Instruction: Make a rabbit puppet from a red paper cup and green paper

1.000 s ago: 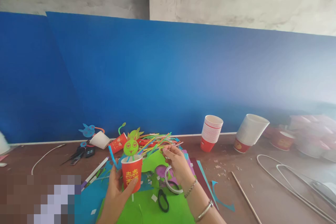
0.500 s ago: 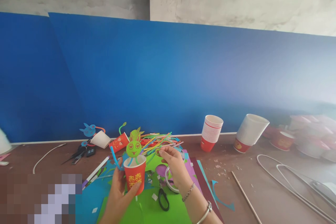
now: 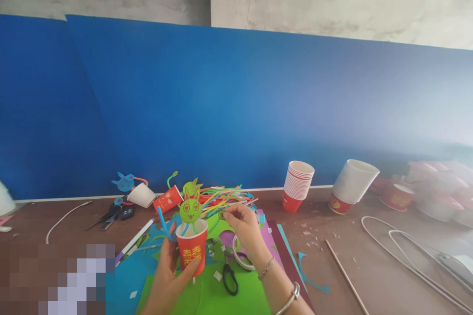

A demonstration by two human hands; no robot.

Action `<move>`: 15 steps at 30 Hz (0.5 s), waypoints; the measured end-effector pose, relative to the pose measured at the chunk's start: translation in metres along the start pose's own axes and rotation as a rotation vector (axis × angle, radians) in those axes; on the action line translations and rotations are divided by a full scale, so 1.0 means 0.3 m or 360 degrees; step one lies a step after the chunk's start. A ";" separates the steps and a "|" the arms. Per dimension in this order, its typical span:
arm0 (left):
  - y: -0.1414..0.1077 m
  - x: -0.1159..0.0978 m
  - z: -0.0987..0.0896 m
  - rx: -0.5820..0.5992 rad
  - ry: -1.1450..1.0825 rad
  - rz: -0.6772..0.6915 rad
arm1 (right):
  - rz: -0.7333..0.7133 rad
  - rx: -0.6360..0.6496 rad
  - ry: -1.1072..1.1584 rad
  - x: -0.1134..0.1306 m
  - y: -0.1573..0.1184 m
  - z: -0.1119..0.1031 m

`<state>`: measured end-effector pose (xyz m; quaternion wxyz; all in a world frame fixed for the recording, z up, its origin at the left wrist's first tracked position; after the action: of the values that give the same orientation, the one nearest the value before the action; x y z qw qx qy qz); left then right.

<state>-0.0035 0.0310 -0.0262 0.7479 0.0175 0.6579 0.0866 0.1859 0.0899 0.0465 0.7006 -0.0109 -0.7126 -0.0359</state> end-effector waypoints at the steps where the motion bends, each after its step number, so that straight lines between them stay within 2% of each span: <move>1: 0.000 0.001 0.000 -0.0005 0.0003 -0.0001 | -0.0014 0.0000 -0.0034 0.002 0.001 -0.001; 15: -0.004 0.000 0.004 0.0000 0.0088 -0.0037 | -0.0175 0.0014 -0.0329 -0.005 0.002 0.003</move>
<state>-0.0020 0.0300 -0.0261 0.7304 0.0075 0.6785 0.0784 0.1850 0.0906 0.0451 0.6204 0.0276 -0.7807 -0.0698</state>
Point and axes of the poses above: each hand's wrist, its own y-axis towards the middle knuckle, its own z-axis out of the palm, x = y × z, the point moved 5 cm from there along y, towards the middle knuckle, and after that the axes turned 2 degrees about z, right-handed, at the moved point
